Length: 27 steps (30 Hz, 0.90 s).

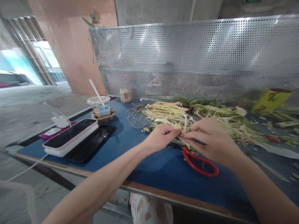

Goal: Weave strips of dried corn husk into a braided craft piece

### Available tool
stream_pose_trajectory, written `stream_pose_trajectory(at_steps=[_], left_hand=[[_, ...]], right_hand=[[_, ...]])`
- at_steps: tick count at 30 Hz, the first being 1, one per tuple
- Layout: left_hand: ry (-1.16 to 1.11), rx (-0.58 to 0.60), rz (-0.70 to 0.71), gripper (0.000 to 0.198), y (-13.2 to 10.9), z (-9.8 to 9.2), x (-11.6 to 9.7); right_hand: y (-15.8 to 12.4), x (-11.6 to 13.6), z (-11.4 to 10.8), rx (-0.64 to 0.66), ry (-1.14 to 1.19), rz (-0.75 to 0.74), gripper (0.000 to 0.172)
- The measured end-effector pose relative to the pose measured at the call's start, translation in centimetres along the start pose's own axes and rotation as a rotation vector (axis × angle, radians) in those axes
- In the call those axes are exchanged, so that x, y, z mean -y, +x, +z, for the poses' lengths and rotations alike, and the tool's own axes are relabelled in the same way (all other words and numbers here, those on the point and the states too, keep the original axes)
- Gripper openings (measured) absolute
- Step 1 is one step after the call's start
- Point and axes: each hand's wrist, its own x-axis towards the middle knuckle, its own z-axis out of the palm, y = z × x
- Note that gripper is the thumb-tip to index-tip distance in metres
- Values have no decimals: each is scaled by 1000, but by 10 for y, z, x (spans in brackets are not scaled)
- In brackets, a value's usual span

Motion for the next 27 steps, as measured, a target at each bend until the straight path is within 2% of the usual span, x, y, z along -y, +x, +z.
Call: stream_pose_trajectory(at_steps=[8,13,17,27], left_hand=[[10,-21,-15,40,1,1,4],[-13,-14,-53,40,1,2,2],[-33,1,-78,41,0,1,1],[-12,3,-106,41,-1,0,3]], right_hand=[[1,1,4,-23,-42,55,15],[0,1,4,8,-62,-12,20],[-1,2,1,24,-99,-77,16],[0,6,-3,99,-188,-124,16]])
